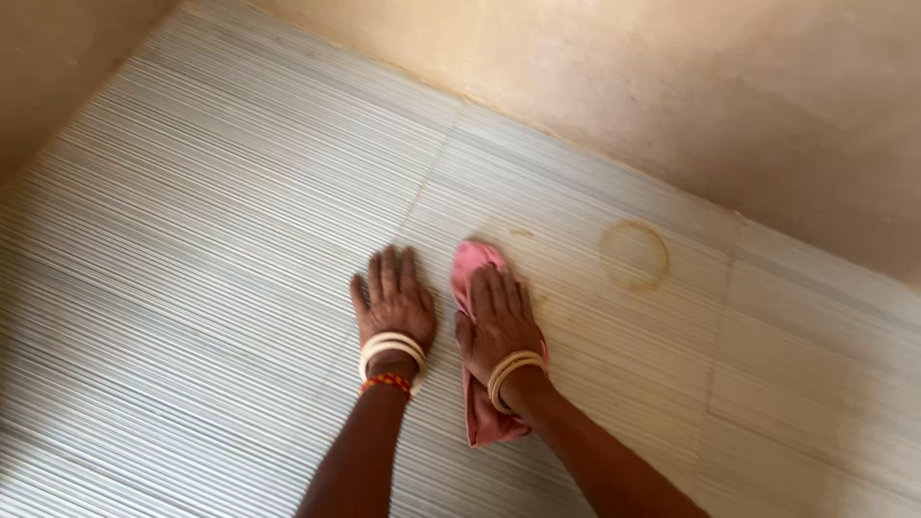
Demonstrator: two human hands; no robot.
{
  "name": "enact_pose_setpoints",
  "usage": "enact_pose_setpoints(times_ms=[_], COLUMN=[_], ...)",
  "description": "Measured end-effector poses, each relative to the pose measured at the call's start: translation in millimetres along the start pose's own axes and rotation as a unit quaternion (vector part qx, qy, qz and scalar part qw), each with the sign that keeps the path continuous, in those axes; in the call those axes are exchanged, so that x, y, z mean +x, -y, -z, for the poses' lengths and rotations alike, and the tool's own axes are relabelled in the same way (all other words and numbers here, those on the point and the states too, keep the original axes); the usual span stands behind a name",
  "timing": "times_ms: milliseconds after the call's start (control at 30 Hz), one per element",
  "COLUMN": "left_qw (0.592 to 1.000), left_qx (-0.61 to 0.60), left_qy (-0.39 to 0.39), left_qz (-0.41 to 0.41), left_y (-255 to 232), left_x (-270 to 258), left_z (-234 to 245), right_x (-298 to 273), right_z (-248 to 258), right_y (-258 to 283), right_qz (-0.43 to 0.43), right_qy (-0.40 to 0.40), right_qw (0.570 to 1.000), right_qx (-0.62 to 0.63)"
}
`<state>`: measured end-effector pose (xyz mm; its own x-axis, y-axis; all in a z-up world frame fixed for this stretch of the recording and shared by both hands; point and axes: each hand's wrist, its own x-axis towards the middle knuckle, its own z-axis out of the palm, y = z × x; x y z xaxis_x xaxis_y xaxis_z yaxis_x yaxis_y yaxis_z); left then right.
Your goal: The person wipes a tiled floor with a pink cloth by hand, moving the cloth over stains and along the base of a wall.
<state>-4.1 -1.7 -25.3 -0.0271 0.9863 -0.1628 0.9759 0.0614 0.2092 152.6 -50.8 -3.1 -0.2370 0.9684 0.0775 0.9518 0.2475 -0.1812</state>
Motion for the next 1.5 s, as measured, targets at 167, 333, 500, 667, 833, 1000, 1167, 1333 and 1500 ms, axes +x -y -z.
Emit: enact_pose_setpoints(times_ms=[167, 333, 500, 667, 833, 1000, 1167, 1333, 1500], left_qw=[1.000, 0.999, 0.999, 0.999, 0.999, 0.999, 0.999, 0.995, 0.980], left_qx=[0.014, 0.027, 0.032, 0.024, -0.007, -0.011, -0.004, 0.052, 0.054], left_qy=[-0.013, 0.017, -0.011, -0.036, -0.042, -0.042, -0.044, -0.006, 0.021], left_qz=[0.000, 0.002, 0.008, 0.025, 0.011, 0.010, 0.011, -0.084, -0.189], left_y=[-1, -7, -14, -19, -16, -15, -20, -54, -84], left_x=[-1, -2, -3, -1, 1, -2, -2, -24, -53], left_z=[-1, 5, -2, -10, -10, -10, -13, -23, -35], right_x=[-45, -109, -116, -73, -55, -124, -212, -207, -149], right_z=[22, 58, 28, -5, 24, 46, 59, -4, -28], right_y=[-98, -229, -204, -38, 32, -74, -214, -205, -58], right_qz=[-0.060, -0.279, -0.358, -0.190, -0.119, -0.210, -0.422, -0.445, -0.273], right_qy=[-0.033, -0.052, -0.045, -0.035, 0.050, 0.027, -0.009, -0.045, -0.076], right_qw=[0.998, 0.955, 0.928, 0.981, 0.990, 0.977, 0.899, 0.876, 0.959], right_qx=[0.000, -0.085, -0.095, 0.005, 0.062, 0.012, -0.114, -0.179, -0.020])
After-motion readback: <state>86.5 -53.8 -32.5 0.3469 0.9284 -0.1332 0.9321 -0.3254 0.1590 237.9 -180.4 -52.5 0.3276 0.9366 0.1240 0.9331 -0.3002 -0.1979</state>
